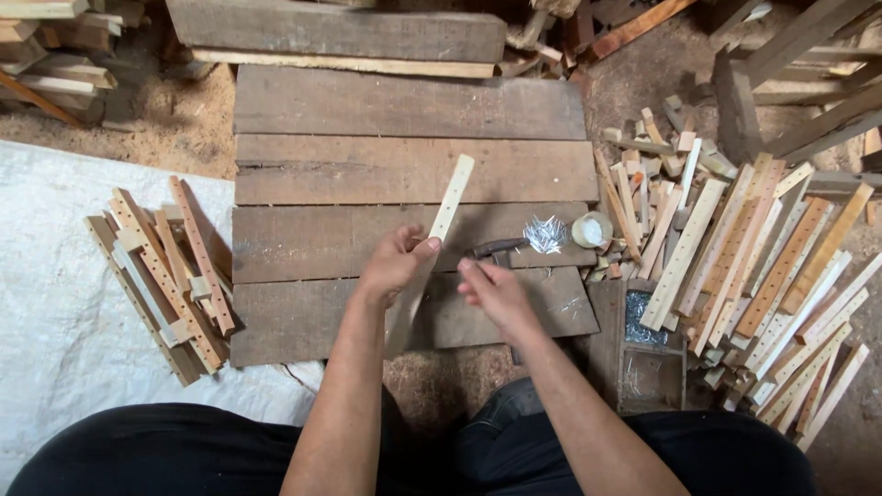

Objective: Assembling wooden slats by applying glue and hammering nails into joints

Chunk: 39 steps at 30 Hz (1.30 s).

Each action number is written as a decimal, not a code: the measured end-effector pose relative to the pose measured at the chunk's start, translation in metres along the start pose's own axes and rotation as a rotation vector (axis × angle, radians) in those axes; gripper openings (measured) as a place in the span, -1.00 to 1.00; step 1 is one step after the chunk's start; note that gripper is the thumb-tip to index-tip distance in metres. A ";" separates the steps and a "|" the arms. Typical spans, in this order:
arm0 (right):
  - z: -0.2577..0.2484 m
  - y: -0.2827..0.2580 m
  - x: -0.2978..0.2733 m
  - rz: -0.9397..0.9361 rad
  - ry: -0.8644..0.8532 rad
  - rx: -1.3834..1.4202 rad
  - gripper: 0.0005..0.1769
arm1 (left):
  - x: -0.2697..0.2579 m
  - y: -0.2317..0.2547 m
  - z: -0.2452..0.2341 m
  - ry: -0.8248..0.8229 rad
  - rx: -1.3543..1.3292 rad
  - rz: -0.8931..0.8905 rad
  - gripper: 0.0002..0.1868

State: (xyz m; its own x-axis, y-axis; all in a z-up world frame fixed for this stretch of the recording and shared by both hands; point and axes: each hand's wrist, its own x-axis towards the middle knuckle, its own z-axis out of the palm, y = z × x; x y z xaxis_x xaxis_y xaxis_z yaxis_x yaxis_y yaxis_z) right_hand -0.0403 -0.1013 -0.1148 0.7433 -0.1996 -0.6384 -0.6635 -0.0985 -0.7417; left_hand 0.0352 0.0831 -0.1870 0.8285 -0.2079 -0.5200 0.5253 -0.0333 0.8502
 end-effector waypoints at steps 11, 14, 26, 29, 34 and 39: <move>0.032 0.025 0.091 -0.265 0.261 0.031 -0.73 | -0.012 0.007 0.023 0.189 0.726 -0.045 -0.55; 0.032 0.020 0.085 -0.287 0.301 -0.045 -0.76 | -0.021 0.023 0.029 0.185 0.780 -0.011 -0.57; 0.049 -0.009 0.078 -0.355 0.283 -0.086 -0.80 | -0.022 0.029 0.019 0.176 0.861 -0.020 -0.54; 0.054 -0.015 0.083 -0.337 0.273 -0.094 -0.79 | -0.021 0.026 0.029 0.305 0.762 0.131 -0.51; 0.056 -0.010 0.094 -0.340 0.291 -0.082 -0.82 | -0.021 0.017 0.045 0.411 0.633 0.387 -0.67; 0.033 -0.006 0.088 -0.305 0.310 -0.021 -0.83 | 0.000 -0.011 0.044 0.425 0.818 0.329 -0.59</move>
State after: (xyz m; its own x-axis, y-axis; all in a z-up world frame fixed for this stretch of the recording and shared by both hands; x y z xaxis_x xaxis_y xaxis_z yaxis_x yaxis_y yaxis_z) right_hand 0.0322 -0.0860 -0.1736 0.8469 -0.4417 -0.2961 -0.4212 -0.2174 -0.8805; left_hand 0.0211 0.0403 -0.1927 0.9947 0.0366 -0.0966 0.0921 -0.7375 0.6691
